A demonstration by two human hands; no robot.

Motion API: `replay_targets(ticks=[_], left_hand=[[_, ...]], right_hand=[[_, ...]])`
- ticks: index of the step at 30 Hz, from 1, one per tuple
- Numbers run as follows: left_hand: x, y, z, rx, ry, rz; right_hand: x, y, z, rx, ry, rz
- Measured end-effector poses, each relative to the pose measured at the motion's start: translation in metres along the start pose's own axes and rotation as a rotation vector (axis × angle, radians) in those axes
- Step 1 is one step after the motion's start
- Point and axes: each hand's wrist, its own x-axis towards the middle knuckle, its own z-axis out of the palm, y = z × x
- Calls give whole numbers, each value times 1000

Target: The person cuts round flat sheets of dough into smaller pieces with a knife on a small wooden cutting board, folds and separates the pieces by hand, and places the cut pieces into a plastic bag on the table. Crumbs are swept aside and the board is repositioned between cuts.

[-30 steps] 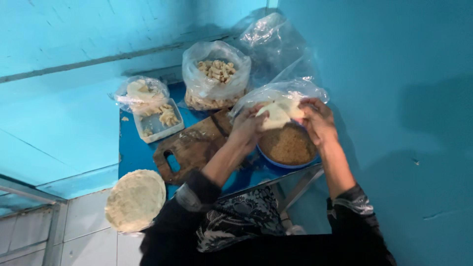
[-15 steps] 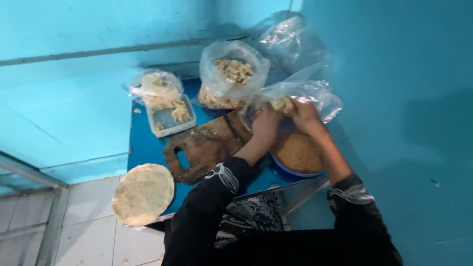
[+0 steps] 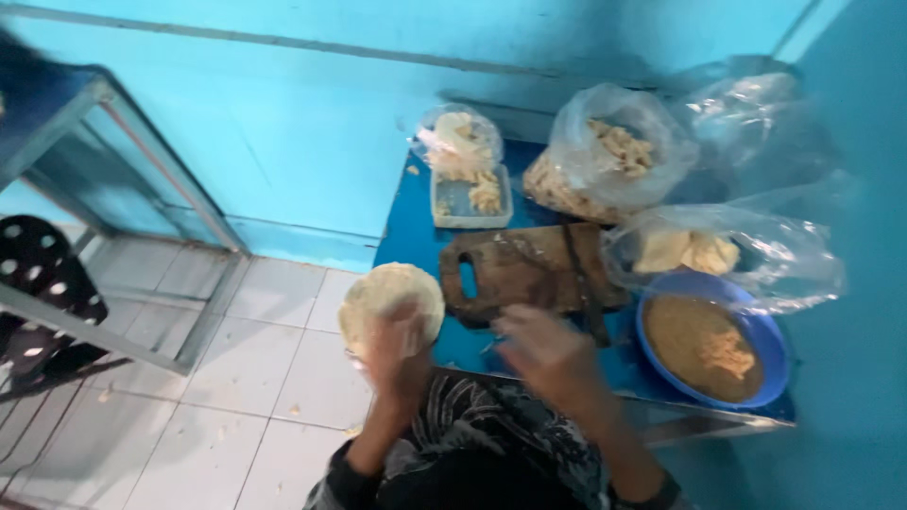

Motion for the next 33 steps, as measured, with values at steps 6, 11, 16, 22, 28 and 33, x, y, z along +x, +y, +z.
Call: replay_targets(ticks=[6,11,16,22,28,33], left_hand=[[-47,-110,-76,-162,356,-402],[-55,-133,-83,-219,281,-556],[-34,-112,-68,-524,281,-524],[14,-62,-44,-1109,-69,-624],[13,16,8,-1336,-416,-575],[25,90,56,-1185,-773,-259]], right_hand=[[43,-37,117,-223,-165,-401],[61,-23,154,-286,-240,-438],[80,17,142,84,-136,69],[39,66,82,922,-20,582],[-47,49,9,1513,381,927],[-112,37,-50,1115,626,972]])
